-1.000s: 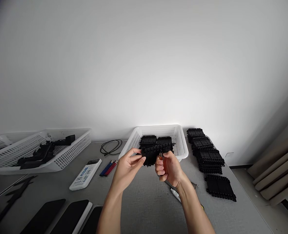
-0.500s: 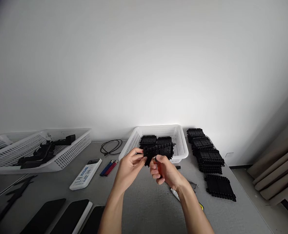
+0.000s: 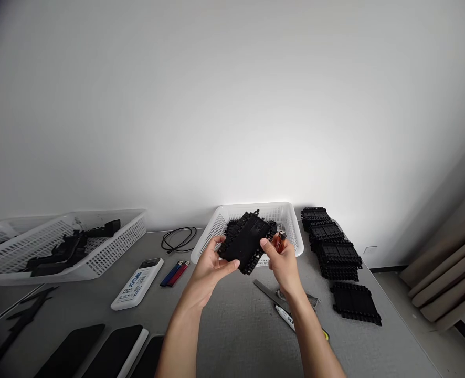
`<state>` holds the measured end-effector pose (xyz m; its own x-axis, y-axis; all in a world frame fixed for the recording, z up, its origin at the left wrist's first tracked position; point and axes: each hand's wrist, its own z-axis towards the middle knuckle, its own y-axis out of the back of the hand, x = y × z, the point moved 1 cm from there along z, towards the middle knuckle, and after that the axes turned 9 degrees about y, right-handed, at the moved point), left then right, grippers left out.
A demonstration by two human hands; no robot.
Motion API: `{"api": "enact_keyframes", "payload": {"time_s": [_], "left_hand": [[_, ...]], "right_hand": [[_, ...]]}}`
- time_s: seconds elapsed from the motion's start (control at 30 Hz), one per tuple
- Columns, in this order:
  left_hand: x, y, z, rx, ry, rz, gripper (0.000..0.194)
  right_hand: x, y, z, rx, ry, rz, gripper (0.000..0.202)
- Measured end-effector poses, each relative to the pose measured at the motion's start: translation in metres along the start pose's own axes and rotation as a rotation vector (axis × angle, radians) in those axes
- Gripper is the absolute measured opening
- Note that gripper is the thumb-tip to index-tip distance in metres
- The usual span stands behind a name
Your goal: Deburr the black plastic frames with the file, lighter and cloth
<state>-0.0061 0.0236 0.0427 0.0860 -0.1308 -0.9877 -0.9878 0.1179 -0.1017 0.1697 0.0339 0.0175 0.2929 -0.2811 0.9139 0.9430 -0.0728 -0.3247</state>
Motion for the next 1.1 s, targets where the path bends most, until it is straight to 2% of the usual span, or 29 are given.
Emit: {"api": "enact_keyframes", "payload": {"time_s": [0.13,0.2,0.37,0.5,0.57,0.63,0.7,0.8,0.87,0.97,1.1], "left_hand": [[-0.002,-0.001,-0.002,0.127,0.011,0.119,0.053],[-0.003,-0.002,-0.002,0.138,0.006,0.145,0.055],[-0.001,-0.003,0.001,0.095,-0.022,0.175,0.061],[0.002,-0.001,0.003,0.031,-0.024,0.219,0.058],[0.004,0.000,0.004,-0.024,-0.026,0.235,0.057],[0.004,0.000,0.004,-0.045,-0.038,0.247,0.054],[0.003,-0.001,0.003,-0.040,-0.055,0.254,0.053],[0.001,-0.005,0.001,-0.024,-0.078,0.261,0.049],[-0.001,-0.007,-0.001,-0.017,-0.096,0.270,0.045],[-0.003,-0.009,-0.004,0.014,-0.118,0.277,0.041],[-0.004,-0.011,-0.006,0.057,-0.126,0.282,0.038]], "right_hand": [[0.005,0.006,0.001,-0.048,0.049,-0.055,0.046],[0.008,0.010,0.001,-0.049,0.055,-0.096,0.044],[0.011,0.012,0.001,-0.072,0.055,-0.187,0.042],[0.016,0.008,-0.004,-0.090,0.132,-0.273,0.044],[0.020,0.007,-0.009,-0.153,0.185,-0.296,0.039],[0.024,0.007,-0.013,-0.162,0.189,-0.240,0.032],[0.024,0.005,-0.017,-0.059,0.130,-0.127,0.033],[0.019,-0.003,-0.020,0.181,-0.040,0.046,0.034],[0.014,-0.010,-0.020,0.292,-0.149,0.120,0.034],[0.008,-0.020,-0.019,0.362,-0.258,0.150,0.031],[0.006,-0.023,-0.017,0.365,-0.366,0.157,0.030]]}}
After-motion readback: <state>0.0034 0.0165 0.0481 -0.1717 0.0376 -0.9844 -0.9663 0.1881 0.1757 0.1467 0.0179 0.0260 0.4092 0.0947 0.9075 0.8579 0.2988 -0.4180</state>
